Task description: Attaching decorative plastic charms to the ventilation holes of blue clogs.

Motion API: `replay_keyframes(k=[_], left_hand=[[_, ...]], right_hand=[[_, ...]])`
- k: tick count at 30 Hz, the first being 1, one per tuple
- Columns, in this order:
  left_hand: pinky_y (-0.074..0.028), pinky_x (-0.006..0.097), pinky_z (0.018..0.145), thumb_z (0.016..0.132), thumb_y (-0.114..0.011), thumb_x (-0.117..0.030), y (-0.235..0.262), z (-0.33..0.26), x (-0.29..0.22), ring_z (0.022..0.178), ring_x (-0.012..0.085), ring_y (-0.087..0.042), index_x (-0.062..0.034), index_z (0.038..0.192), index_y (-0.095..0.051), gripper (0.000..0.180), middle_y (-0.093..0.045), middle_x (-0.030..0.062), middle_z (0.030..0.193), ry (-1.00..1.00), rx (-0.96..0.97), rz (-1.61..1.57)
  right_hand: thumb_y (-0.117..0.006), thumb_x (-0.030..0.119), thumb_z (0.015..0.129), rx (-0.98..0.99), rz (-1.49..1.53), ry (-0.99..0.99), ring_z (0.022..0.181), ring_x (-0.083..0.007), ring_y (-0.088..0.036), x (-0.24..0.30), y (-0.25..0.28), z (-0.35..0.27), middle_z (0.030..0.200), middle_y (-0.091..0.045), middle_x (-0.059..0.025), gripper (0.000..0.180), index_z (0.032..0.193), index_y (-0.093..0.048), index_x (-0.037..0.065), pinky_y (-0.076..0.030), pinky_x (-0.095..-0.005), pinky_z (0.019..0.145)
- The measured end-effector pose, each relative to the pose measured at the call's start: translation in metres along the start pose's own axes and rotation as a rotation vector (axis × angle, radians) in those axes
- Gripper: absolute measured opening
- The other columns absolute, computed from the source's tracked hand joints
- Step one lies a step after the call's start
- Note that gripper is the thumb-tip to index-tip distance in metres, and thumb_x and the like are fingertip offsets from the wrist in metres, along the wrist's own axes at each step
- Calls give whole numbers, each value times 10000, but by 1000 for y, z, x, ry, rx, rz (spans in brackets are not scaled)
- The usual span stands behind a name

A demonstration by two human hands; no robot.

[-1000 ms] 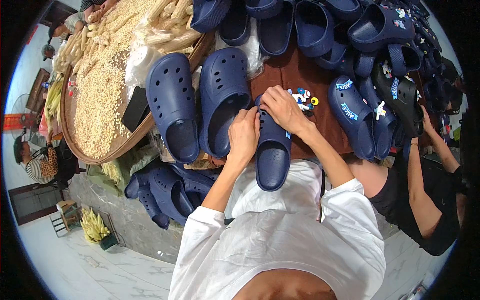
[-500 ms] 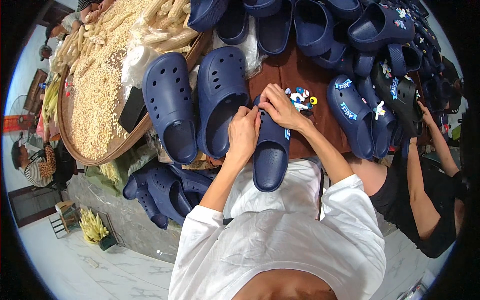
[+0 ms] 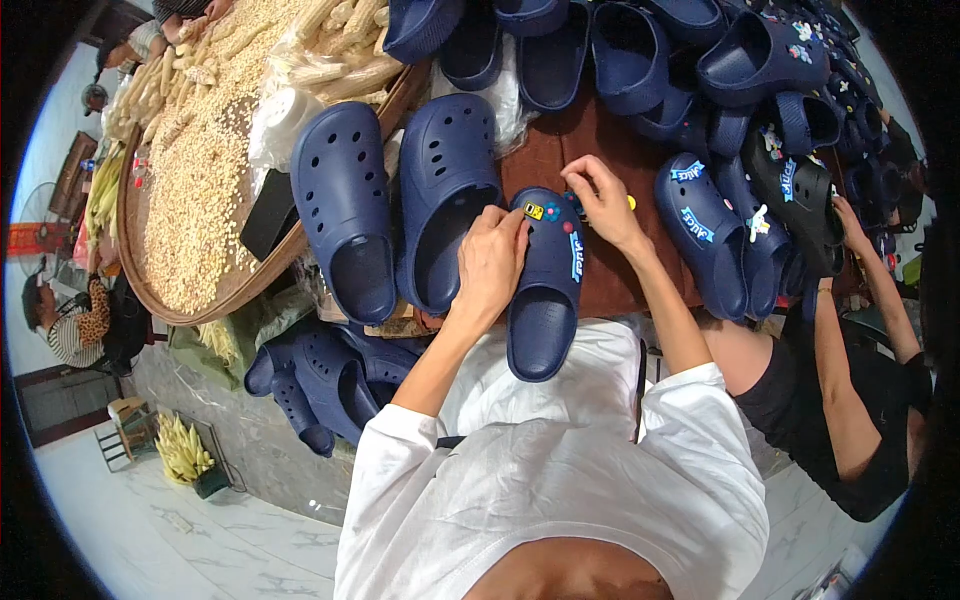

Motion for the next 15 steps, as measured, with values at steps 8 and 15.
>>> replay_keyframes(k=[8, 15], left_hand=[[-524, 409, 746, 827, -762, -137, -35, 47, -34, 827, 318, -651, -44, 1017, -720, 215, -649, 122, 883, -196, -10, -160], [-497, 438, 907, 785, -791, -142, -35, 42, -31, 1051, 368, -599, -23, 1196, -657, 449, -636, 171, 1145, -263, 31, -155]], right_hand=[[-592, 139, 976, 48, -37, -66, 876, -193, -649, -10, 26, -9, 946, -662, -99, 130, 1018, -620, 20, -504, -327, 772], [-626, 163, 956, -18, -132, -54, 868, -245, -657, -5, 31, -11, 954, -653, -103, 164, 1040, -632, 22, -514, -356, 777]])
Point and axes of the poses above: each hand's wrist, its own z-axis towards the middle knuckle, its own y-axis out of the back of the hand, x = y × z, the point moved 5 cm from there along z, towards the middle knuckle
